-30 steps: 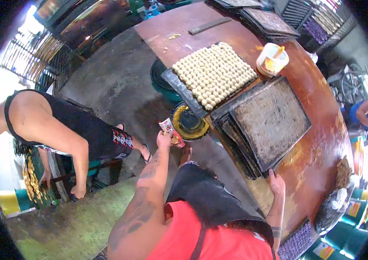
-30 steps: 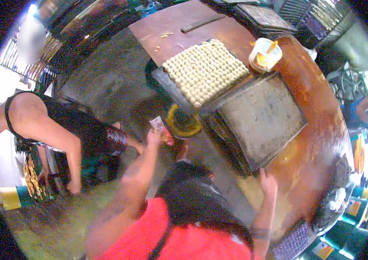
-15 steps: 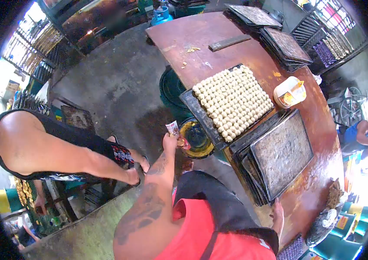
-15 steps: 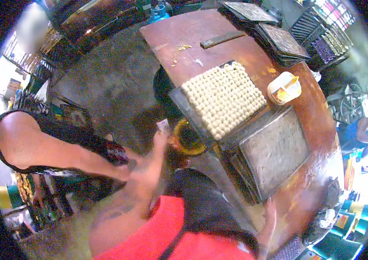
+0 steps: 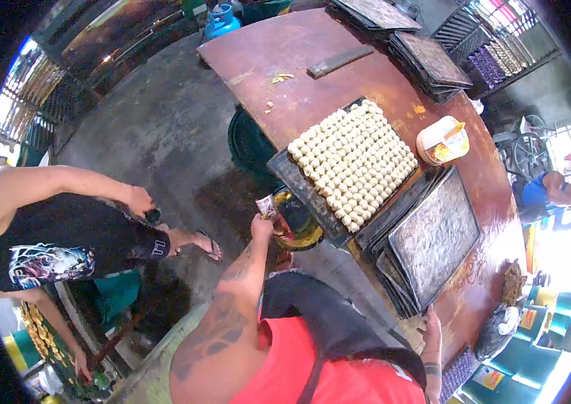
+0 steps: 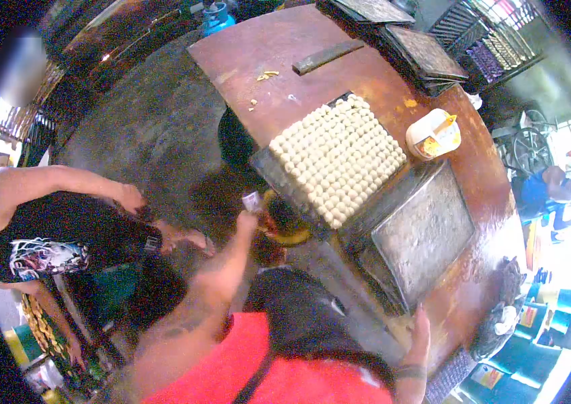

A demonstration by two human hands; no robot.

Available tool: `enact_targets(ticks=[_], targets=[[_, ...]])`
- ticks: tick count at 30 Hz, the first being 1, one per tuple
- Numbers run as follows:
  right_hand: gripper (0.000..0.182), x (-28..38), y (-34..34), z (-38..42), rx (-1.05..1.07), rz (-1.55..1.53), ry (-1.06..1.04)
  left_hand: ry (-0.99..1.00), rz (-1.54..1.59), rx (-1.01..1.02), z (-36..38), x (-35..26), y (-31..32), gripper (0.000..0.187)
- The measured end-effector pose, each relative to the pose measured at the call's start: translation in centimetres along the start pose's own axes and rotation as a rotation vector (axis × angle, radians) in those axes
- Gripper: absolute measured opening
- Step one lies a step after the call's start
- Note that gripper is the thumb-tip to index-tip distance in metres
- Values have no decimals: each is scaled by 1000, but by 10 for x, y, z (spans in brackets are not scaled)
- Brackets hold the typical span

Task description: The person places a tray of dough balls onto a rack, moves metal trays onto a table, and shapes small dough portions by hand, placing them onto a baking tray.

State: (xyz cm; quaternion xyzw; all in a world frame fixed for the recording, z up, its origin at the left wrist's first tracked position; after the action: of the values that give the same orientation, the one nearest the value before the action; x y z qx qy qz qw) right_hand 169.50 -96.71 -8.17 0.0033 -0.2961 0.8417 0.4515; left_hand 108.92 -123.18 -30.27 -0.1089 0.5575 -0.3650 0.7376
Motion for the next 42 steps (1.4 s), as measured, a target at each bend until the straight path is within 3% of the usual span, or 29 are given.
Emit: enact_targets(ticks=[6,8,10,12,13,15,17,19,20,21,22,24,25,26,27,30,32,36,39,41,42], targets=[[78,11,15,10,9,-123,1,-7,461,-129,-101,-5,28,33],[77,2,4,-3,48,-138,-15,-215,429,-131,-97,-91,-7,35],[74,-12,-1,-31,79,-143,-22,-26,120,-235,-160,-71,5,36],[70,-6,4,-42,51,-181,89,-40,282,-220,-232,-34,38,42],[70,-2,2,-44,-4,-171,134,-140,272,-330,-230,-48,40,46],[73,-3,13,-31,4,-180,132,-87,10,-132,-261,-22,39,57],[74,-1,15,-22,-13,-188,108,172,-130,-59,-265,-10,44,61],[75,5,15,-17,-25,-151,110,333,-14,-89,-213,-14,31,63],[75,9,13,-15,-32,-109,125,193,38,-131,-147,-62,-1,55],[75,13,12,-11,-40,-67,139,332,-115,-92,-122,-48,2,49],[75,13,8,-11,-30,-41,141,509,-12,119,-92,-33,-1,44],[75,16,-2,-11,-6,13,137,492,-357,185,-50,30,12,33],[73,20,-4,-8,-59,27,127,550,-548,432,-21,58,4,32],[72,20,-10,-8,-24,149,109,247,-424,596,30,7,-37,38],[71,23,-19,-10,14,271,86,431,-552,525,34,108,-21,39],[61,10,-47,-37,45,376,-52,-108,-613,915,99,142,-60,37],[56,19,-49,-25,23,194,-2,-87,-594,925,139,145,-97,37],[49,23,-59,-21,52,278,-8,110,-692,1026,190,142,-155,41],[48,30,-60,-12,21,244,-122,674,-1026,1205,199,131,-179,47],[50,23,-53,7,-109,185,-231,574,-1093,1126,186,113,-192,45],[51,24,-52,13,-184,153,-290,295,-1012,962,186,51,-195,44]])
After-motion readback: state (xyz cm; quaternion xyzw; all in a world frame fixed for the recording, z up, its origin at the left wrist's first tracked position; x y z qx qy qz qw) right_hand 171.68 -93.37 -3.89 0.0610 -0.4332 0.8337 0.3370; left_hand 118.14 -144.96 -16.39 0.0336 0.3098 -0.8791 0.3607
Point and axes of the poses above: each hand's wrist, its own z-axis away from the middle knuckle, its own y-axis out of the palm, x = y × z, the point moved 3 cm from there along -z, towards the middle knuckle, and after that the axes turned 14 degrees about y, right-handed, at the moved point
